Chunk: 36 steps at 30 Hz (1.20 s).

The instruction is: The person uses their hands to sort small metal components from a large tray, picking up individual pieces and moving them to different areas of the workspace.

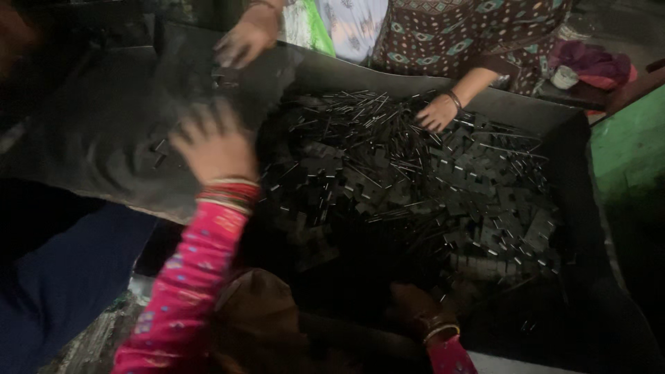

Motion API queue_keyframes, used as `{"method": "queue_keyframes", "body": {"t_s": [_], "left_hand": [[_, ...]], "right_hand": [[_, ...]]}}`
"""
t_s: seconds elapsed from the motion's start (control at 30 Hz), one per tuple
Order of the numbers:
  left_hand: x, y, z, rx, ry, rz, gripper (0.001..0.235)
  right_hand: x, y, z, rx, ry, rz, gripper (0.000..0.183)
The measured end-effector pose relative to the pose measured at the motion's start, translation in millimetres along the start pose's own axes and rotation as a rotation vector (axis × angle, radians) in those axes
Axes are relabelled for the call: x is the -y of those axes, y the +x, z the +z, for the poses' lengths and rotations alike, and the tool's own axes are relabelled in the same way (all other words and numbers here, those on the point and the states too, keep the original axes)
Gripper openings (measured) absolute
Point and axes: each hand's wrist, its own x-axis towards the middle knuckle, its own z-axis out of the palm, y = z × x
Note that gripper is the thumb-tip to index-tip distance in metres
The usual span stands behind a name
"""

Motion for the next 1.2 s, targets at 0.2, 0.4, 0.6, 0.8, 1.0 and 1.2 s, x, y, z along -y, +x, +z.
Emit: {"method": "queue_keyframes", "body": {"t_s": [0.2,0.4,0.6,0.8,1.0,1.2], "left_hand": [[-95,-72,-46,0.959,-0.383,0.462,0.032],[-127,-175,34,1.174,-0.217,0.752,0.014],[-136,-225,92,1.27,-0.307,0.919,0.023],[-126,-166,37,1.15,-0.407,0.743,0.016],[-123,-108,-22,1.003,-0.695,0.688,0.033],[-114,-90,-16,1.528,-1.621,-0.054,0.05]], "right_hand": [[12,-40,-45,-0.619,0.336,0.226,0.038],[55,-109,-116,-1.009,0.849,0.004,0.029],[42,-138,-129,-1.269,0.941,-0.084,0.021],[1,-141,-128,-1.276,1.711,0.093,0.032],[-29,-119,-112,-0.809,2.352,-0.552,0.054],[24,-69,-99,-0.623,1.667,0.282,0.042]]}}
